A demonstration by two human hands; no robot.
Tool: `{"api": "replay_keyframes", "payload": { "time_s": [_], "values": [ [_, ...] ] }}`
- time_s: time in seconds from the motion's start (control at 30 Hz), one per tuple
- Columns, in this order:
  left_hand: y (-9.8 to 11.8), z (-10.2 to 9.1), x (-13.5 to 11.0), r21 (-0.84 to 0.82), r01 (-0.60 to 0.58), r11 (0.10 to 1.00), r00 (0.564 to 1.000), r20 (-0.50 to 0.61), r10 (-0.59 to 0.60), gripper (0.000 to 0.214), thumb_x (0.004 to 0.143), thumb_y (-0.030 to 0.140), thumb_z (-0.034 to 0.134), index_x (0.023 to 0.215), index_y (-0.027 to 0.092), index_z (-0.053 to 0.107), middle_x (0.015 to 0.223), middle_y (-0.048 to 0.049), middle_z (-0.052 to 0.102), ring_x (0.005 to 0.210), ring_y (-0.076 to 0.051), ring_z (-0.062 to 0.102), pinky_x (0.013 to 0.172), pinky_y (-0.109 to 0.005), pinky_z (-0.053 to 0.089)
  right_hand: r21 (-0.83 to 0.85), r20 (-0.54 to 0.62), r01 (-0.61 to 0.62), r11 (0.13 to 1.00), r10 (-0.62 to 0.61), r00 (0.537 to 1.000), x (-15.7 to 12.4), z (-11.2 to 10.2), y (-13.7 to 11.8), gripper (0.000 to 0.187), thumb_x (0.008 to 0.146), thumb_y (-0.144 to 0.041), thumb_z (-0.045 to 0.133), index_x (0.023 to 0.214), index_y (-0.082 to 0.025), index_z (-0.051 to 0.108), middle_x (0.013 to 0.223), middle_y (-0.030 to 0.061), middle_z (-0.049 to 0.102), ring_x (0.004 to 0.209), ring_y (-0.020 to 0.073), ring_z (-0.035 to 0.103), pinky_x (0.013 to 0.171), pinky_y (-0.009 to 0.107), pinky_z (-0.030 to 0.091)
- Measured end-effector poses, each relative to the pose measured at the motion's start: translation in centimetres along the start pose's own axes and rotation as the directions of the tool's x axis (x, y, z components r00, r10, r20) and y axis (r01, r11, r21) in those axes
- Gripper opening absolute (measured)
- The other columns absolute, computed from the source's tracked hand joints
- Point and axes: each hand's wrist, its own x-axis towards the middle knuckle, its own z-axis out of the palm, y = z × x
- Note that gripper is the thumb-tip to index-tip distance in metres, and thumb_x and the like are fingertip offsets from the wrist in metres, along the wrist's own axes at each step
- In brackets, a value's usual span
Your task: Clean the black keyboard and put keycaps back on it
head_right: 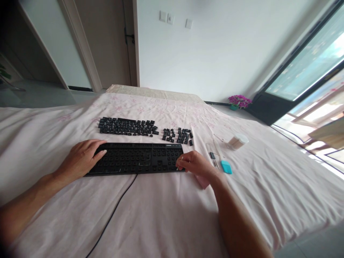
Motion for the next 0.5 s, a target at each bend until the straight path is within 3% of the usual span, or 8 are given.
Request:
{"api": "replay_keyframes", "payload": {
  "time_s": [0.17,0.37,0.5],
  "values": [
    [-0.1,0.2,0.0,0.005,0.007,1.000,1.000,0.004,-0.007,0.036,0.090,0.037,0.044,0.122,0.021,0.055,0.119,-0.0102,0.062,0.109,-0.028,0.056,0.097,-0.044,0.040,-0.039,-0.025,-0.066,0.997,0.065,0.998,-0.5,-1.3,1.0,0.025,0.082,-0.036,0.057,0.079,-0.017,0.073,0.069,0.0036,0.071,0.055,0.0128,0.060,0.050,0.022,0.047],
    [-0.1,0.2,0.0,0.037,0.001,0.999,1.000,0.008,-0.001,0.037,0.091,0.038,0.043,0.123,0.021,0.053,0.119,-0.0105,0.061,0.109,-0.028,0.056,0.097,-0.043,0.040,0.115,0.057,0.002,0.993,-0.008,0.998,-0.1,-0.1,-0.1,0.031,0.082,-0.042,0.057,0.085,-0.016,0.073,0.078,0.0060,0.072,0.070,0.0161,0.065,0.056,0.023,0.050],
    [0.1,0.0,0.0,0.039,-0.001,0.999,1.000,0.007,0.001,0.036,0.092,0.038,0.043,0.122,0.020,0.053,0.119,-0.0107,0.061,0.109,-0.027,0.056,0.097,-0.042,0.040,0.060,0.036,-0.045,0.997,0.043,0.998,-0.2,-0.6,0.0,0.030,0.082,-0.041,0.057,0.080,-0.016,0.072,0.073,0.0049,0.071,0.063,0.0144,0.063,0.054,0.022,0.049]
  ]
}}
